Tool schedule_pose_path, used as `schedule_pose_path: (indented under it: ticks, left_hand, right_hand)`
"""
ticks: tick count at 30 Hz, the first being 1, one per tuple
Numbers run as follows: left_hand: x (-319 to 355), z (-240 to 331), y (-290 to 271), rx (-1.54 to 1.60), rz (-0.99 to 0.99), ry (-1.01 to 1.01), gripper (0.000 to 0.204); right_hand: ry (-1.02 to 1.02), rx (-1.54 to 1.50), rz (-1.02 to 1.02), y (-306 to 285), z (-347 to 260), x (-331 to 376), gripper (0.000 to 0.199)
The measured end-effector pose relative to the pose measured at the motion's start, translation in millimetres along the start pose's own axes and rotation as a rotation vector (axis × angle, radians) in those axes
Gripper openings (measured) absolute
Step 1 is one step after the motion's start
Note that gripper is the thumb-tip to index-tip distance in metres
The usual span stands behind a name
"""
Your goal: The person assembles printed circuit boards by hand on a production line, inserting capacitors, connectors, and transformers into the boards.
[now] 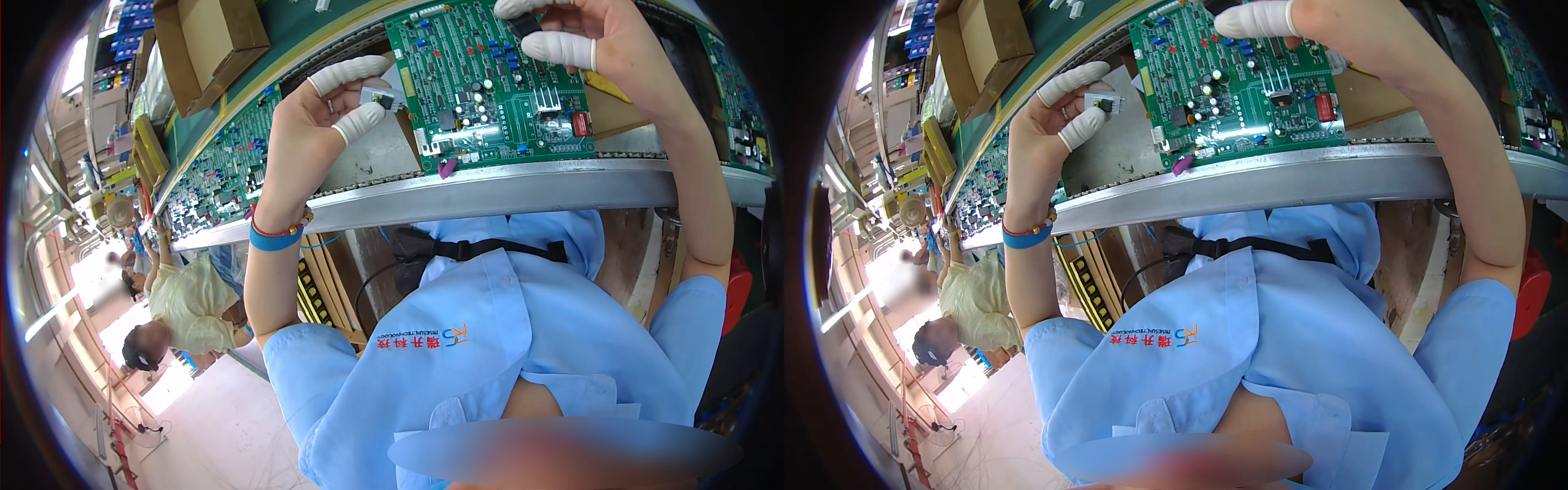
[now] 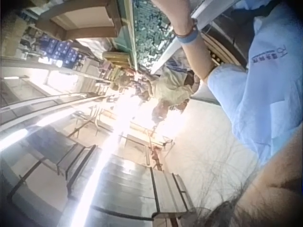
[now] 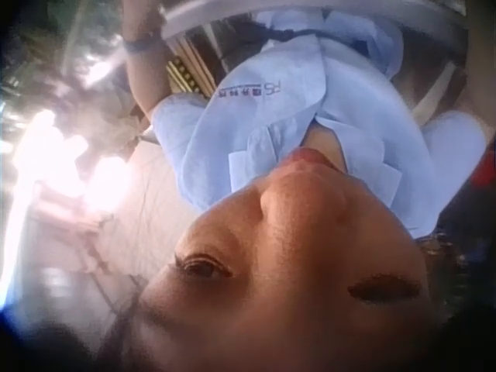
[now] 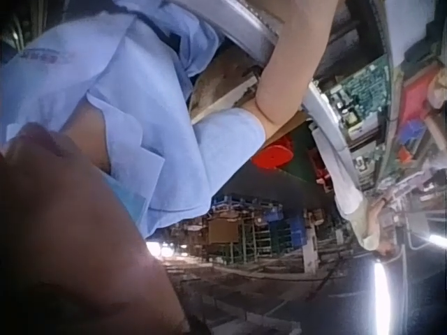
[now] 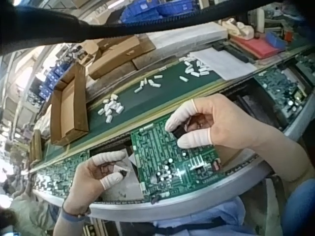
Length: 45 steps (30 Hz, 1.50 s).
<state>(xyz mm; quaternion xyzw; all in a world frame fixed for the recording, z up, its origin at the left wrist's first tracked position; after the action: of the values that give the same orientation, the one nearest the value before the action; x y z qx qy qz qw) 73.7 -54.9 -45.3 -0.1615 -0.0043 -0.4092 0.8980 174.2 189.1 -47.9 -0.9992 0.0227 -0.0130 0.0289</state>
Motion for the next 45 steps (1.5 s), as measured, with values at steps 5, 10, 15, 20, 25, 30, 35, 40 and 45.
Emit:
schedule_pose_path:
  ticks: [5, 10, 15, 20, 25, 30, 35, 40, 45]
  left_hand:
    - [0.2, 7.2, 16.7, 0.155, -0.065, -0.027, 0.035]
    - [-2.0, 24.2, 36.6, 0.245, -0.015, 0.047, 0.033]
    - [-7.0, 48.6, 47.8, -0.193, 0.172, 0.394, 0.029]
    - [-7.4, 62.0, 57.7, -0.523, 0.326, 0.603, 0.028]
    - [-11.5, 60.7, 63.6, -0.529, 0.361, 0.641, 0.026]
    - [-11.1, 60.8, 69.2, -0.667, 0.395, 0.677, 0.025]
    - [-14.4, 58.9, 73.4, -0.737, 0.448, 0.780, 0.024]
    - [-11.6, 60.3, 72.7, -0.759, 0.431, 0.823, 0.023]
    - [-17.2, 54.3, 55.2, -0.621, 0.260, 0.575, 0.025]
  right_hand:
    - [0.004, -0.051, -0.022, 1.9, -0.4, 5.5, 0.027]
    - [-0.056, 0.064, -0.119, 23.4, 0.8, 16.6, 0.023]
    - [-0.082, -0.061, -0.050, 24.7, -0.2, 22.2, 0.025]
    - [0.135, -0.223, -0.018, 21.1, 3.2, 24.9, 0.028]
    - [-0.001, -0.198, 0.083, 22.6, 11.4, 21.1, 0.026]
    - [-0.103, -0.040, 0.095, 19.6, 10.3, 18.4, 0.023]
    - [0.022, -0.068, 0.078, 17.6, 13.2, 16.9, 0.022]
    - [-0.025, -0.048, 0.068, 20.8, 13.6, 16.5, 0.023]
    - [-0.125, 0.255, 0.115, 13.0, 11.1, 17.6, 0.026]
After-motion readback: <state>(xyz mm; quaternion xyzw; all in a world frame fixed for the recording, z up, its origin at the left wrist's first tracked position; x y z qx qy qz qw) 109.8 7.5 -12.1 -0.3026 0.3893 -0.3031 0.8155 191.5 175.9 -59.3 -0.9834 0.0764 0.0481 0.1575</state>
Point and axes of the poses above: each hand's wrist, its own x-axis away from the middle knuckle, its own y-axis out of the palm, z = x × y, the point moved 5 cm from there along -x, towards the middle knuckle, and after that the axes turned 1 degree about -x, right-handed, at the moved point
